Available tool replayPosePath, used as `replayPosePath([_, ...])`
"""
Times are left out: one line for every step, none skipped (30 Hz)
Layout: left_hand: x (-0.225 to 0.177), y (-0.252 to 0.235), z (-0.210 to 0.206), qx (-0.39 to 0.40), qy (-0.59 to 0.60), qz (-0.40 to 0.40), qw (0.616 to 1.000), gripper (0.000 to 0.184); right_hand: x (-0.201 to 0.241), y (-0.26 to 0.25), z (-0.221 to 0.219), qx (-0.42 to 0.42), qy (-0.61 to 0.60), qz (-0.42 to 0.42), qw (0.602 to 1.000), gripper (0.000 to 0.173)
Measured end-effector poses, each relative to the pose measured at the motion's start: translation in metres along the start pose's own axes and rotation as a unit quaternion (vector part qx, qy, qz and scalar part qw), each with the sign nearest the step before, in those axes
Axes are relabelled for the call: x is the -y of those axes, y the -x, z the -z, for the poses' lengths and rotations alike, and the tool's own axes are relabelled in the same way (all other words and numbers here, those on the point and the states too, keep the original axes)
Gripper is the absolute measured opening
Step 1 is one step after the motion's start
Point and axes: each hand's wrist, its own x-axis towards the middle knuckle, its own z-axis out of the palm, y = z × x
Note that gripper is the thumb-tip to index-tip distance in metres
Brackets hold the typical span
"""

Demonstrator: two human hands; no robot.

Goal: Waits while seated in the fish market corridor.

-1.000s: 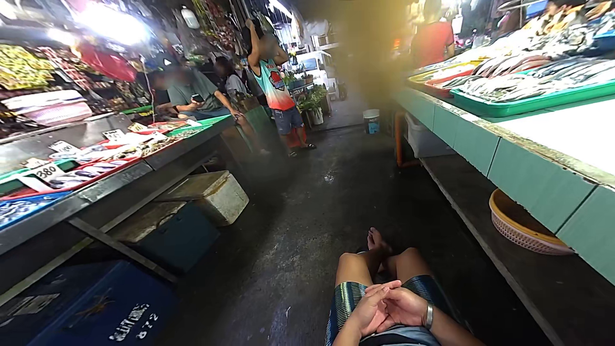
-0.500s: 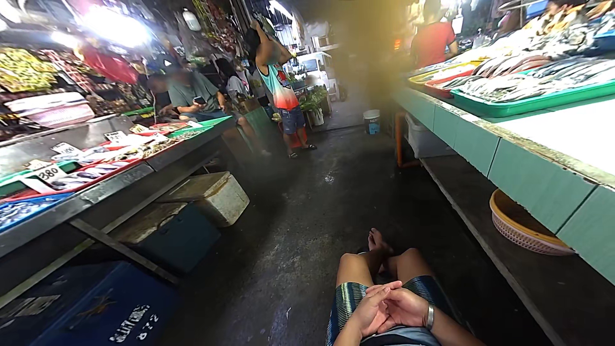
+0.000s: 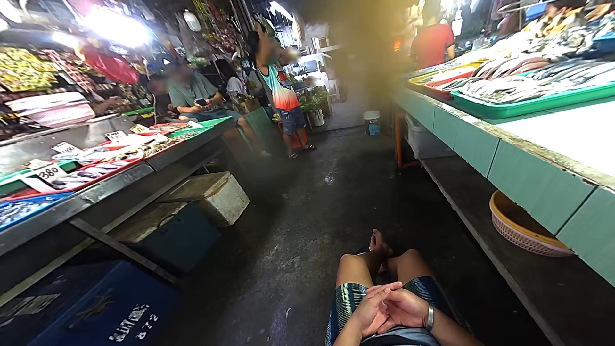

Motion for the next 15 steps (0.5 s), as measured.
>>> replayPosePath([0.0003, 0.0005, -0.0002, 0.000, 0.003, 0.001, 1.000, 0.048, -0.0009, -0.0003, 0.0008, 0.000, -0.004, 0.000, 1.000, 0.044])
replayPosePath([0.0003, 0.0011, -0.0005, 0.000, 0.006, 0.001, 1.000, 0.047, -0.0015, -0.0006, 0.0009, -0.001, -0.007, -0.001, 1.000, 0.044])
replayPosePath([0.0001, 0.0015, -0.0006, -0.001, 0.009, 0.001, 1.000, 0.048, -0.0018, -0.0010, 0.0007, -0.002, -0.010, -0.002, 1.000, 0.044])
replayPosePath([-0.0002, 0.0019, -0.0002, 0.001, 0.009, 0.000, 1.000, 0.048, -0.0018, -0.0017, 0.0006, -0.001, -0.012, -0.003, 1.000, 0.043])
replayPosePath([-0.0007, 0.0023, 0.0003, 0.002, 0.008, -0.002, 1.000, 0.048, -0.0020, -0.0028, 0.0013, 0.003, -0.010, -0.004, 1.000, 0.043])
replayPosePath([-0.0011, 0.0025, 0.0006, 0.005, 0.005, -0.004, 1.000, 0.049, -0.0030, -0.0044, 0.0036, 0.011, -0.009, -0.003, 1.000, 0.044])
replayPosePath([-0.0015, 0.0026, 0.0003, 0.006, 0.004, -0.004, 1.000, 0.049, -0.0041, -0.0054, 0.0058, 0.018, -0.007, -0.001, 1.000, 0.044])
replayPosePath([-0.0018, 0.0024, -0.0003, 0.006, 0.003, -0.004, 1.000, 0.049, -0.0047, -0.0055, 0.0072, 0.020, -0.008, -0.001, 1.000, 0.044])
replayPosePath([-0.0017, 0.0019, -0.0005, 0.008, 0.003, -0.005, 1.000, 0.049, -0.0052, -0.0055, 0.0083, 0.022, -0.009, 0.000, 1.000, 0.044])
replayPosePath([-0.0014, 0.0013, -0.0006, 0.009, 0.003, -0.008, 1.000, 0.049, -0.0055, -0.0055, 0.0094, 0.024, -0.011, -0.001, 1.000, 0.045])
replayPosePath([-0.0012, 0.0008, -0.0006, 0.009, 0.003, -0.009, 1.000, 0.048, -0.0055, -0.0054, 0.0096, 0.024, -0.013, -0.002, 1.000, 0.045])
replayPosePath([-0.0010, 0.0009, -0.0007, 0.008, 0.002, -0.010, 1.000, 0.048, -0.0055, -0.0054, 0.0095, 0.022, -0.013, -0.002, 1.000, 0.045])
replayPosePath([-0.0009, 0.0015, -0.0009, 0.007, 0.001, -0.008, 1.000, 0.048, -0.0055, -0.0052, 0.0091, 0.021, -0.014, -0.002, 1.000, 0.045])
replayPosePath([-0.0010, 0.0020, -0.0013, 0.007, 0.003, -0.007, 1.000, 0.049, -0.0049, -0.0045, 0.0075, 0.015, -0.013, -0.002, 1.000, 0.045])
replayPosePath([-0.0009, 0.0023, -0.0011, 0.008, 0.003, -0.007, 1.000, 0.049, -0.0034, -0.0036, 0.0040, 0.006, -0.010, -0.004, 1.000, 0.045])
